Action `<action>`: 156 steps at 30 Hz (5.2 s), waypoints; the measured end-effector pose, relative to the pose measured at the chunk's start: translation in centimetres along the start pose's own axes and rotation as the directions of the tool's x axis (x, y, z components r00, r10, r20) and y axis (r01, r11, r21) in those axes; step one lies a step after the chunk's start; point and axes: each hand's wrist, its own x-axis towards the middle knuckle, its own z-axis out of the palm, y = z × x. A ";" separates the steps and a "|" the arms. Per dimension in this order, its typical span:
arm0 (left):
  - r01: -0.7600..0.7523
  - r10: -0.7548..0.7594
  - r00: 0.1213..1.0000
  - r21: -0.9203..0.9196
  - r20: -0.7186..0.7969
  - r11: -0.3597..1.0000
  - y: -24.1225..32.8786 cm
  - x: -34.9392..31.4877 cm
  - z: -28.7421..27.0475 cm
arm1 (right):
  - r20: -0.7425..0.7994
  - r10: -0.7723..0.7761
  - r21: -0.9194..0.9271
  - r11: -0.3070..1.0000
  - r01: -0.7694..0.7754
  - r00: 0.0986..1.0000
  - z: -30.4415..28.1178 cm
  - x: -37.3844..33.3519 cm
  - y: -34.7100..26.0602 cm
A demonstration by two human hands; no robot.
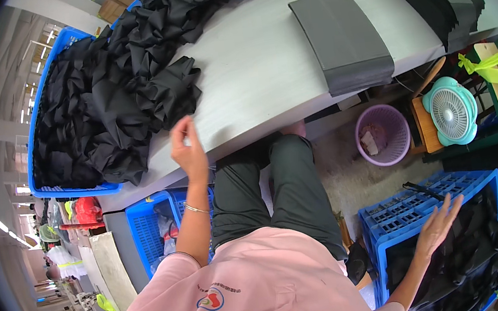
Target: Manually assembling black fabric components at an industrial workbench.
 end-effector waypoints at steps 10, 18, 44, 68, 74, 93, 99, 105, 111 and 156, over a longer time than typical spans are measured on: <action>-0.435 0.442 0.895 0.334 0.059 0.836 -8.3 14.7 -3.4 | 0.134 -0.361 0.256 0.912 0.320 0.923 1.7 3.0 -15.3; -0.452 0.396 0.884 0.232 0.250 0.861 -10.8 18.5 -2.9 | -0.005 -0.609 0.473 0.697 0.539 0.793 1.1 4.7 -30.8; 0.512 0.088 0.676 -0.553 0.731 0.657 3.4 -8.1 -8.1 | 0.694 -0.592 0.220 -0.367 -0.904 0.410 5.0 4.6 -40.3; 0.492 0.447 0.374 -0.582 0.813 0.647 5.7 -13.8 -7.6 | 0.591 -0.519 0.576 -0.264 -0.773 0.618 3.3 -0.5 -34.5; 0.540 0.579 0.212 -0.588 0.788 0.602 6.4 -14.5 -8.2 | 0.560 -0.476 0.704 -0.157 -0.693 0.678 -0.2 -2.4 -32.5; 0.430 -0.212 0.890 -0.588 0.403 0.686 2.0 -3.7 -0.3 | 0.392 -0.388 0.919 0.202 -0.338 0.834 1.5 0.0 -43.5; 0.188 -0.105 0.979 -0.591 0.173 0.785 -3.8 2.4 0.7 | 0.204 -0.874 0.969 0.243 0.034 0.441 -1.1 -3.6 -39.5; 0.595 -0.282 0.804 -0.724 0.524 0.349 -3.1 4.2 -3.8 | 0.497 -0.597 0.800 0.033 -0.600 0.630 -0.4 -5.6 -34.0; 0.683 0.004 0.661 -0.604 0.751 0.410 0.5 1.1 -6.7 | 0.234 -0.273 0.963 0.196 -0.184 0.933 -1.6 1.9 -39.2; 0.686 -0.278 0.713 -0.558 0.644 0.467 -0.2 -6.5 -2.9 | 0.479 -0.249 0.877 0.159 -0.453 0.841 1.8 -0.2 -38.4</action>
